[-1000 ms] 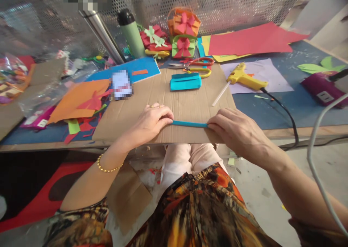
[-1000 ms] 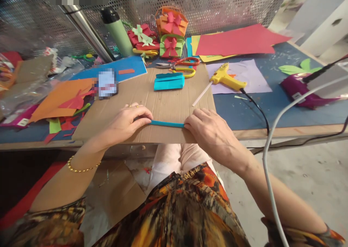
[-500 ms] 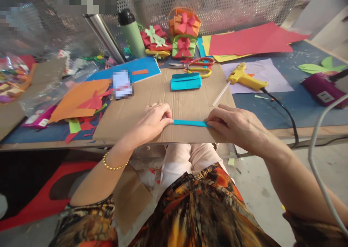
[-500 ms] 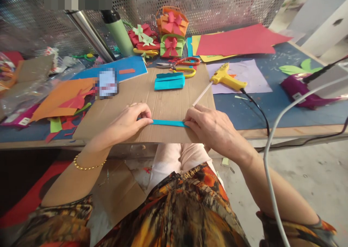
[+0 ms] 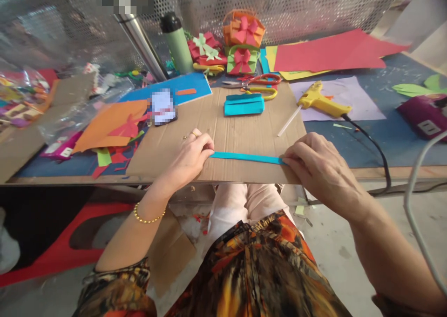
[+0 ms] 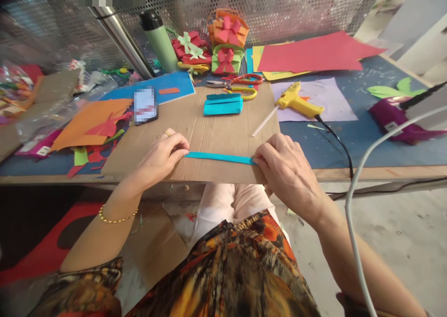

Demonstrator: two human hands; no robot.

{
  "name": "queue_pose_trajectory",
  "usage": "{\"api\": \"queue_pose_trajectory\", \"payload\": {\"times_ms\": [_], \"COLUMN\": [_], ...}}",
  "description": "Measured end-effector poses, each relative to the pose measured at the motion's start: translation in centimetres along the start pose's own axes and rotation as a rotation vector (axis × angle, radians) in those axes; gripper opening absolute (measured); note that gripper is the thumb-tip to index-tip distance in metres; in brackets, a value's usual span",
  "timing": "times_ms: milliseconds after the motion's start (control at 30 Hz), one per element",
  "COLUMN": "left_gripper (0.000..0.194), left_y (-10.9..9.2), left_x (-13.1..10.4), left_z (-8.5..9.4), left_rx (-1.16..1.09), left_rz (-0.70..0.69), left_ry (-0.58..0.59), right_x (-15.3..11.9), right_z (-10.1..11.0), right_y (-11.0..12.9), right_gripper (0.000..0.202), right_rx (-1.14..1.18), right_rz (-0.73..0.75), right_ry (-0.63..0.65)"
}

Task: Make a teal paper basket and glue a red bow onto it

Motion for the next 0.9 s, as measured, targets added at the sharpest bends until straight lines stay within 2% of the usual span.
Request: {"api": "queue_pose_trajectory", "payload": {"times_ms": [67,167,233,300,400,500,633,900], "left_gripper": [0.012,0.041,0.053,0.055,0.053,0.054,0.054,0.065], "left_y": [-0.6,-3.0,-4.6,-5.6,-6.6,-7.6,-8.1,-7.2], "left_x": [-0.4,-1.2,-1.9,-2.4,-2.8,-3.3,-3.9,-4.2], "left_z": [0.0,-0.8,-1.8,-2.7,-3.4,-3.7,-3.8,-3.9], "left_rx": [0.094,0.318,0.466,0.562,0.632,0.678,0.712,0.723], "left_rz": [-0.051,-0.242,-0.379,-0.465,-0.520,-0.523,-0.437,-0.358], "left_ry": [-0.035,-0.075,-0.058,-0.019,0.043,0.100,0.136,0.123], "right_x": [-0.4,-0.7,-0.6,-0.5,-0.3,-0.6,-1.5,-3.1], "right_z": [0.2,0.4,0.5,0.6,0.8,1.0,1.9,3.0], "right_y": [-0.1,0.1,0.4,0.6,1.3,2.4,4.2,5.8], "right_gripper": [0.023,0.023,0.024,0.024,0.024,0.022,0.025,0.044], "right_rx": [-0.027,-0.045,-0.051,-0.057,-0.089,-0.135,-0.247,-0.461], "right_rz": [-0.018,-0.014,-0.003,0.020,0.105,0.209,0.292,0.229], "right_ry": [-0.041,-0.065,-0.066,-0.062,-0.034,0.015,0.018,-0.109]}}
Point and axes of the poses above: each hand's wrist, its own x-axis towards the middle knuckle, its own z-axis out of the back of the hand, y = z × x, the point moved 10 cm from there along x, towards the middle knuckle, and after that the axes turned 14 degrees about -x, right-handed, at the moved point
